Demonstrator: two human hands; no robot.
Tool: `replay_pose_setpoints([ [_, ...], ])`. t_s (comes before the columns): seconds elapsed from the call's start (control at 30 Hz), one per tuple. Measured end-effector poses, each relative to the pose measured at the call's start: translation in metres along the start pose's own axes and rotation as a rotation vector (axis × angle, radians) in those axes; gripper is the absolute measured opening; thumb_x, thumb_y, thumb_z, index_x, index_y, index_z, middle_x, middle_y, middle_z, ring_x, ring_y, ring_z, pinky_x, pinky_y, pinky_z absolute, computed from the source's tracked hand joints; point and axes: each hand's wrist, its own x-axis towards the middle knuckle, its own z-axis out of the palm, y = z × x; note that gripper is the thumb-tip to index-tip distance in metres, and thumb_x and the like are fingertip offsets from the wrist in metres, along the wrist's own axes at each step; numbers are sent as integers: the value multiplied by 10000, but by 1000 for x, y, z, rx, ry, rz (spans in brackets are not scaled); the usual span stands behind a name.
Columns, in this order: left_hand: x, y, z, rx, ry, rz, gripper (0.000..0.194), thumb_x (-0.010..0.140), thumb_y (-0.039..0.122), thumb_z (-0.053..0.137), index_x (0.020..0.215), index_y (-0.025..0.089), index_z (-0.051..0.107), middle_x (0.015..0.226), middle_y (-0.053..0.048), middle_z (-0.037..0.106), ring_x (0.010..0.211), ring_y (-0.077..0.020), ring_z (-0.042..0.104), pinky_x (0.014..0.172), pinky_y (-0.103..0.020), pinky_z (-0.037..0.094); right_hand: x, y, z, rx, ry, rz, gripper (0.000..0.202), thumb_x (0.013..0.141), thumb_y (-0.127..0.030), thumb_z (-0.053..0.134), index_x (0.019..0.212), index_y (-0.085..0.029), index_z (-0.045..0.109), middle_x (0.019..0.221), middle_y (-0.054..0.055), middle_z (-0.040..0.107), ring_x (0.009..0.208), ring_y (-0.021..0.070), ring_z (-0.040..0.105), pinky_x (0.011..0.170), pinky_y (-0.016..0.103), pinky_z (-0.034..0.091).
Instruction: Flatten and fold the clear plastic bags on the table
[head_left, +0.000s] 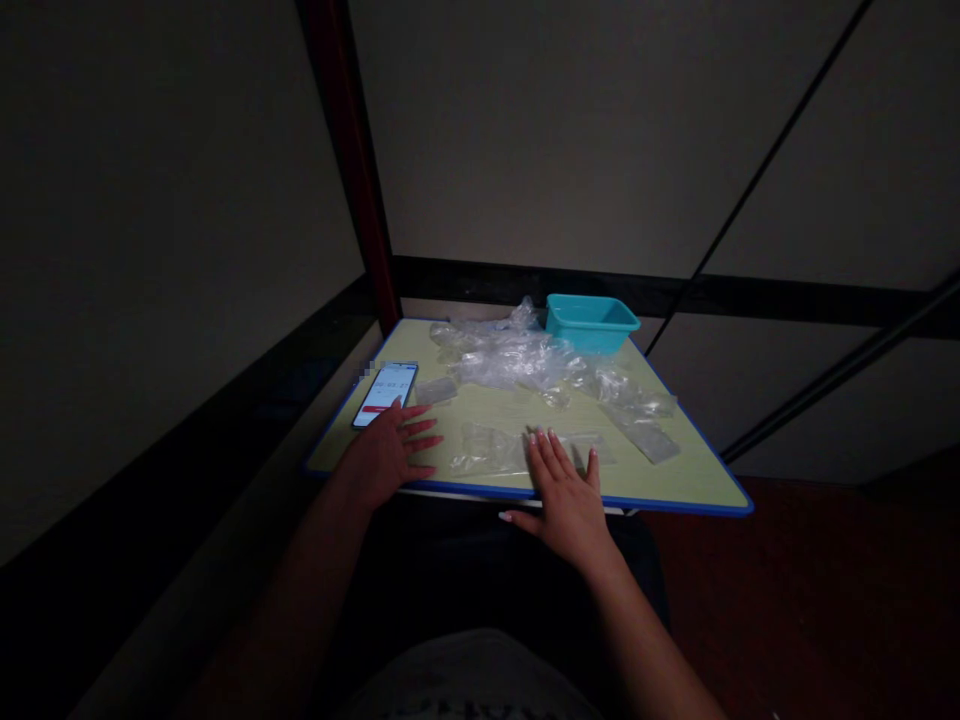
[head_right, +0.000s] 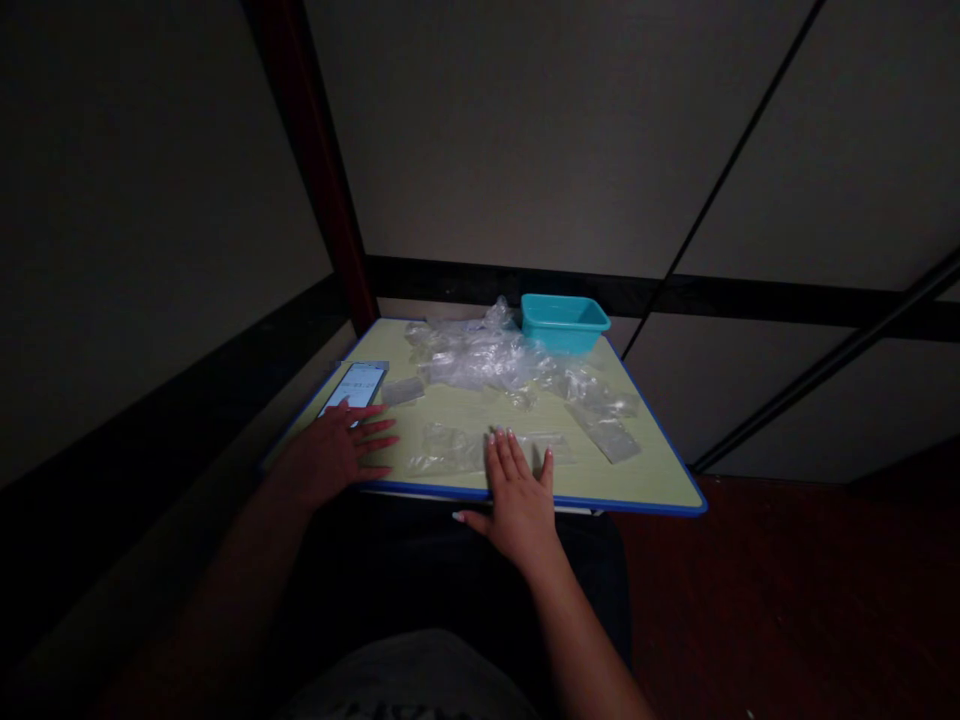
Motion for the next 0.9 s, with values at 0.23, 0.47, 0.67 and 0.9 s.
replay_pose_setpoints([
  [0.23, 16, -11, 10, -72, -53, -75, 393, 912, 460, 398, 1049, 170, 626, 1162, -136, 613, 979, -305, 631, 758, -545, 510, 0, 1, 2, -4, 2, -20, 908, 795, -601, 560, 1507, -183, 180, 1558, 131, 196, 1438, 314, 138, 1079, 657, -74],
  [0.47, 21, -18, 28, 89, -112, -7, 398, 930, 452, 380, 959, 172, 661, 1161, -119, 644, 947, -259, 627, 658, -376, 521, 1, 5, 10, 32, 29, -47, 930, 788, -659, 535, 1504, -183, 181, 1552, 117, 225, 1431, 284, 177, 1089, 628, -107],
  [0.67, 19, -26, 8, 235, -261, 83, 351, 859, 474, 554, 980, 168, 679, 1069, -119, 690, 836, -218, 650, 662, -293, 487, 1, 5, 9, 42, 9, -41, 935, 784, -661, 540, 1504, -184, 180, 1552, 125, 226, 1434, 289, 165, 1092, 636, -77],
  [0.9, 15, -37, 16, 420, -329, 204, 378, 809, 525, 601, 865, 168, 711, 979, -127, 720, 850, -232, 650, 829, -336, 454, 1, 5, 9, 60, 21, -39, 917, 791, -650, 540, 1504, -192, 189, 1547, 133, 235, 1428, 299, 183, 1090, 630, -91],
])
